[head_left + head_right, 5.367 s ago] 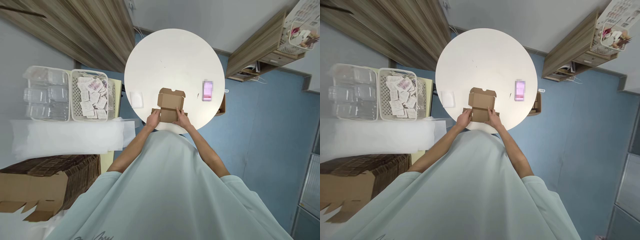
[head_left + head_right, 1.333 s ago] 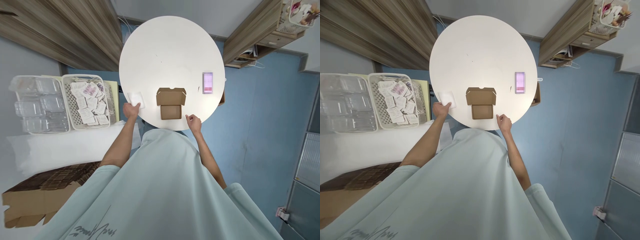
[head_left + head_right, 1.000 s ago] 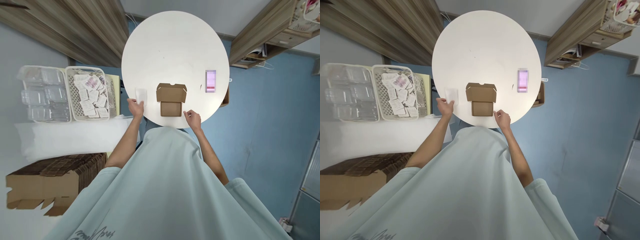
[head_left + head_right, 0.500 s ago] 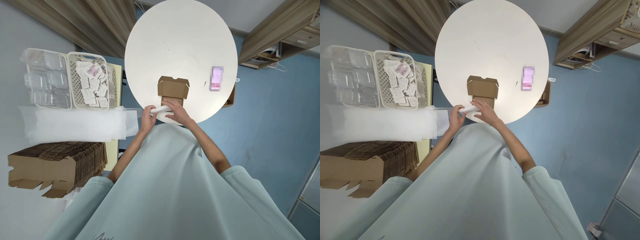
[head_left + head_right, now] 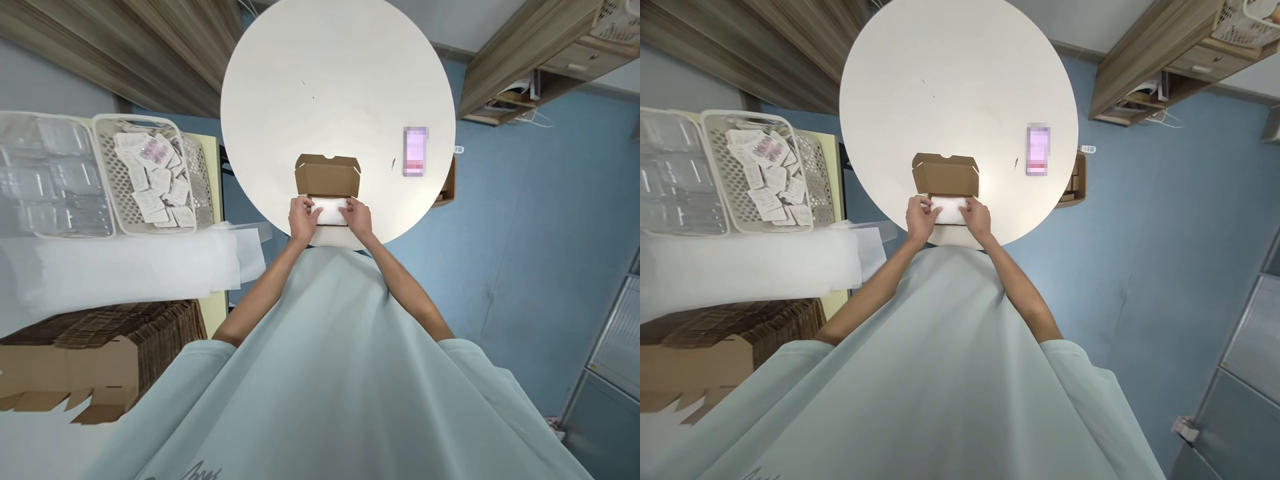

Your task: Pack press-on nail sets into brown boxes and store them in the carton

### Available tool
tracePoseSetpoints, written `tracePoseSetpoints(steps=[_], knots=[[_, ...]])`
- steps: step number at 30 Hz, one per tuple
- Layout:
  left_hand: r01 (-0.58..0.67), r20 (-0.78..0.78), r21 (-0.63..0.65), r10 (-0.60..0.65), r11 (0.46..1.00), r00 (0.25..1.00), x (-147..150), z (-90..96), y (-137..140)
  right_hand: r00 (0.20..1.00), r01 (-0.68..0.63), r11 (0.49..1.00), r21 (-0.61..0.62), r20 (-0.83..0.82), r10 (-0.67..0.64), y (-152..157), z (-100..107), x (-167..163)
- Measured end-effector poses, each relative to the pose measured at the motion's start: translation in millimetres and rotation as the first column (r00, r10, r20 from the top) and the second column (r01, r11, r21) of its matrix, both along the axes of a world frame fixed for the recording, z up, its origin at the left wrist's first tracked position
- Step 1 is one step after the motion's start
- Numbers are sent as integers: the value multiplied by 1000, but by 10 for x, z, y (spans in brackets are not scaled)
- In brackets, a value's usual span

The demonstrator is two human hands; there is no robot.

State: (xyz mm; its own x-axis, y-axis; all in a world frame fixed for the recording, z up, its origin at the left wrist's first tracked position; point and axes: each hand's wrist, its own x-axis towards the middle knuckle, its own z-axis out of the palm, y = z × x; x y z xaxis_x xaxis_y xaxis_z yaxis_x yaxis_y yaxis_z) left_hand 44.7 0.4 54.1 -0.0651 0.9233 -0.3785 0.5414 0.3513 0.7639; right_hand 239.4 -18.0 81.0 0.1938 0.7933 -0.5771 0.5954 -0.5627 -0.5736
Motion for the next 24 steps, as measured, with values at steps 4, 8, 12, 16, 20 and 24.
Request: tracePoseSetpoints(steps=[4,8,12,16,20,24], knots=[[106,-73,-28,-107,994,992,72,-89,58,984,-133,990,-56,115,138,87,-94,-113],[170,-86,-29,-172,985,981,85,-200,48,952,-231,964,-134,171,252,122,-142,-181],[191,-46,-1,-191,982,981,103,-302,18,938,-254,951,-175,197,286,122,-239,-210],[189,-13,-3,-189,982,982,135,-374,-5,938,-256,958,-131,208,279,101,-353,-217],[190,41,13,-190,982,981,159,-388,-25,932,-262,954,-143,218,288,97,-358,-241],[267,-26,8,-266,964,963,140,-298,-56,911,-302,937,-173,237,337,79,-219,-248]])
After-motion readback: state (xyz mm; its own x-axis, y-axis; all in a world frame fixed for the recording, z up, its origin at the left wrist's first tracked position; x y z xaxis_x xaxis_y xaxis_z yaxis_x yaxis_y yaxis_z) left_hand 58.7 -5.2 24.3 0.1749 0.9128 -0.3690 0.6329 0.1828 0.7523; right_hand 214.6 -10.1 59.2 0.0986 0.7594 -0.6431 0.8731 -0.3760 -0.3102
